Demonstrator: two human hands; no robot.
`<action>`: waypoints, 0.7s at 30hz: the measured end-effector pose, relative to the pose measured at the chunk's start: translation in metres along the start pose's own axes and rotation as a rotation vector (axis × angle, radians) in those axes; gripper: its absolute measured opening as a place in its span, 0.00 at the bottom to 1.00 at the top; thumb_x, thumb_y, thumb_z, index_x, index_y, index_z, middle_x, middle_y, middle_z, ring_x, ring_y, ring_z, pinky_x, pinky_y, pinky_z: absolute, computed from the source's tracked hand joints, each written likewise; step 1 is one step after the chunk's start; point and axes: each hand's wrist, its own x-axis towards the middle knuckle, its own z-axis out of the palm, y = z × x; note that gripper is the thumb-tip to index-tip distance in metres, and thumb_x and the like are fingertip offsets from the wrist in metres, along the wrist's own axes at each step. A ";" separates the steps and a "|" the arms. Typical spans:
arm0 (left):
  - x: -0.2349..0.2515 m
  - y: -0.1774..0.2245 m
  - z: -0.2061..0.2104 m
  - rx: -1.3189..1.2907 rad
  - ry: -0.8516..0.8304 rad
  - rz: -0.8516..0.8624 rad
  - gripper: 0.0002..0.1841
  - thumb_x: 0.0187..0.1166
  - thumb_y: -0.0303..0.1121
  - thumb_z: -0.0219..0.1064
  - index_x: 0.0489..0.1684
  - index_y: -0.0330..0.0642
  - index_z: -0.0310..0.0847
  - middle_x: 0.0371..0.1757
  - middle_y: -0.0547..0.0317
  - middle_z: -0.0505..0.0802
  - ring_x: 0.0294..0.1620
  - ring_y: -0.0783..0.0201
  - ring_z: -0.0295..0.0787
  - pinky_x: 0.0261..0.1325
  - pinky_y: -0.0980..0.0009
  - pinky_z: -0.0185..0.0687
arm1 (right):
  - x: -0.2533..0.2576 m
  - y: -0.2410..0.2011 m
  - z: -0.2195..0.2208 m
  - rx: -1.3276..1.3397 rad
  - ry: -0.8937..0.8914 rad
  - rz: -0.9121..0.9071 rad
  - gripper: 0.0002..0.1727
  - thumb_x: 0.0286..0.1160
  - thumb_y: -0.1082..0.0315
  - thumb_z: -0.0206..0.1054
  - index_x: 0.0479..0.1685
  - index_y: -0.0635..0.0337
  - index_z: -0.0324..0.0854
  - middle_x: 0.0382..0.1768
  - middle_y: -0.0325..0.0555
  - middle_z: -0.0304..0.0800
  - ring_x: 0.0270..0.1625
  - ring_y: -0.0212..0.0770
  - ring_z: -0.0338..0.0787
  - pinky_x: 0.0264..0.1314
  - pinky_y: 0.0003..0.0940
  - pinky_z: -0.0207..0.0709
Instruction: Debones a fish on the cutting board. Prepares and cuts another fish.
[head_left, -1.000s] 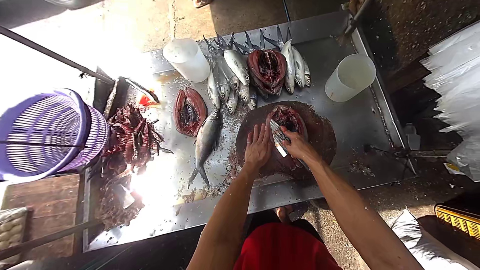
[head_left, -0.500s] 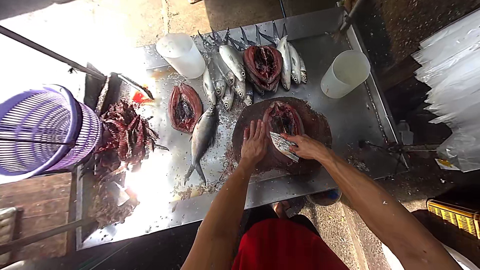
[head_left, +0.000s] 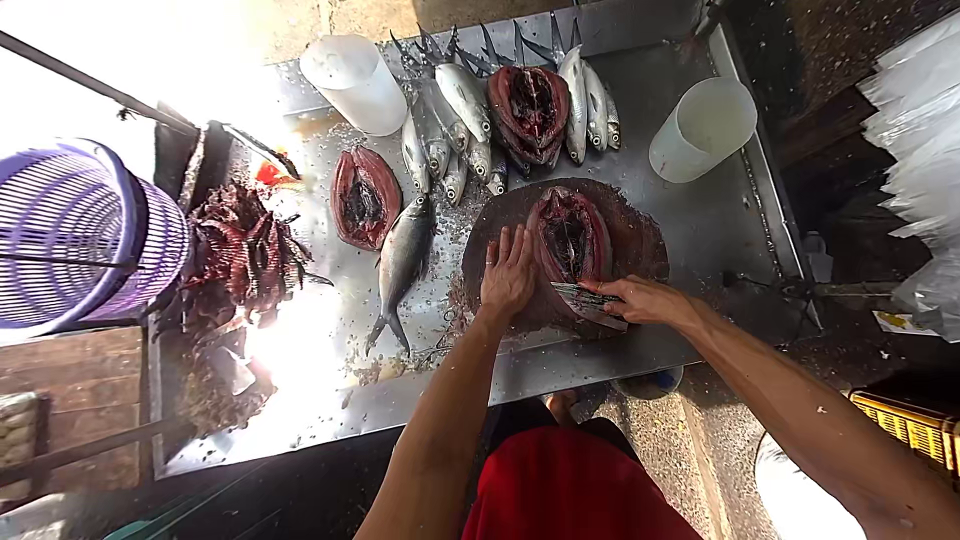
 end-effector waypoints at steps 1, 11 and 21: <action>0.000 0.000 0.000 0.004 0.001 0.002 0.34 0.92 0.48 0.30 0.98 0.50 0.35 0.99 0.64 0.43 0.99 0.55 0.24 0.94 0.42 0.24 | -0.001 0.003 0.002 0.008 -0.002 -0.005 0.34 0.88 0.61 0.57 0.95 0.33 0.58 0.74 0.55 0.84 0.73 0.59 0.86 0.79 0.60 0.71; -0.004 -0.004 -0.002 -0.113 0.080 0.026 0.35 0.91 0.50 0.31 0.98 0.50 0.38 0.99 0.60 0.46 0.99 0.55 0.28 0.95 0.42 0.27 | -0.036 -0.047 0.021 -0.148 0.017 0.204 0.37 0.89 0.63 0.53 0.96 0.27 0.49 0.53 0.63 0.92 0.56 0.68 0.91 0.58 0.69 0.80; -0.057 0.023 -0.002 -0.141 0.137 0.263 0.18 0.79 0.32 0.59 0.63 0.56 0.87 0.90 0.49 0.69 0.95 0.41 0.49 0.90 0.36 0.48 | -0.038 -0.157 0.081 -0.316 0.143 0.511 0.39 0.89 0.73 0.46 0.99 0.43 0.41 0.48 0.63 0.88 0.43 0.61 0.92 0.44 0.52 0.84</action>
